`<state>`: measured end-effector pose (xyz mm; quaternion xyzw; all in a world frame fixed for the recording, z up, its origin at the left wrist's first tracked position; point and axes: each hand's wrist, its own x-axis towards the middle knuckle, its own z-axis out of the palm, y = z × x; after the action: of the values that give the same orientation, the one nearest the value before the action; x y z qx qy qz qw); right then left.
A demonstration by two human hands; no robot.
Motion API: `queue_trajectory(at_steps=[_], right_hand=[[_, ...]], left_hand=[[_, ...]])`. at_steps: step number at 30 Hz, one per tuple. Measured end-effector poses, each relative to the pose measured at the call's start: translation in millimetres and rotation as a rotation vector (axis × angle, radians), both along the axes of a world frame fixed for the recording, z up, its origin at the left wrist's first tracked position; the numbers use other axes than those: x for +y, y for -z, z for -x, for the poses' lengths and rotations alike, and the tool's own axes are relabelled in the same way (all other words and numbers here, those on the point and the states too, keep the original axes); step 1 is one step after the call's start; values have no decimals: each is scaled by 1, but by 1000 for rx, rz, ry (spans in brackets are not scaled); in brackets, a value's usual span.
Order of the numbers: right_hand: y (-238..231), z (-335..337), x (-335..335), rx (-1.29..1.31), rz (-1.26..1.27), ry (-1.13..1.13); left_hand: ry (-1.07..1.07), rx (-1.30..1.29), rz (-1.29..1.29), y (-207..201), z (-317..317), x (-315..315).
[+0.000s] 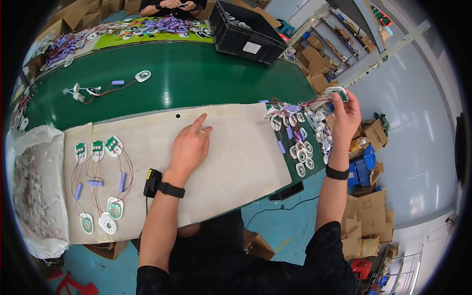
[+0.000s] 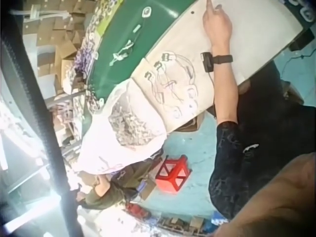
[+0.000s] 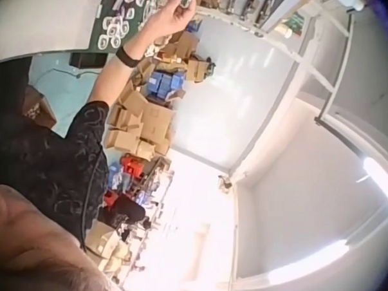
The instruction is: The person assembles electronic components by joining motors to plastic tubes and connecting them to circuit boards before arranging the units on the table. Finally, they pick up a bottle and unscrew its cap to take a drink.
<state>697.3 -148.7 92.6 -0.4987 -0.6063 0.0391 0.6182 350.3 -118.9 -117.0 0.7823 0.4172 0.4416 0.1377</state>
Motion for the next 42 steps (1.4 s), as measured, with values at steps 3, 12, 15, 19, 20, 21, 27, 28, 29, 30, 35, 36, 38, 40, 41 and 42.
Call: queue_trajectory(at_steps=[3,12,15,19,20,21,27,28,29,30,35,36,38,40,41,42], right_hand=[[-12,40,-12,-21,-15,-63],[-16,138,-44,59,157,-419],[2,182,-32,84,292,-576],[41,249,0,192,522,-732],[52,265,8,226,610,-759],[68,280,16,248,682,-811],[180,348,55,268,975,-867],[193,353,59,273,974,-871],[202,358,62,228,974,-863],[209,359,65,183,974,-852],[200,370,68,-8,953,-758],[198,370,71,-167,828,-708],[196,366,79,-320,700,-644],[198,364,90,-437,608,-602],[199,361,90,-436,608,-601],[201,356,88,-426,525,-540]], left_hand=[[-84,20,5,0,7,-1],[561,-900,1049,-45,23,-62],[648,-840,1122,-42,56,-116],[713,-776,1290,-45,104,-160],[695,-780,1288,-45,115,-170],[510,-840,1287,-44,124,-177],[-127,-687,1116,-22,157,-196],[-202,-650,1114,-22,161,-196],[-220,-635,1133,-31,160,-196],[-221,-633,1134,-29,157,-197],[-440,-158,622,-29,149,-201],[-437,-157,622,-28,149,-200],[-462,-121,569,-27,149,-197],[-489,-62,539,-32,145,-196],[-521,-4,508,-33,144,-196],[-519,-2,507,-33,143,-196]])
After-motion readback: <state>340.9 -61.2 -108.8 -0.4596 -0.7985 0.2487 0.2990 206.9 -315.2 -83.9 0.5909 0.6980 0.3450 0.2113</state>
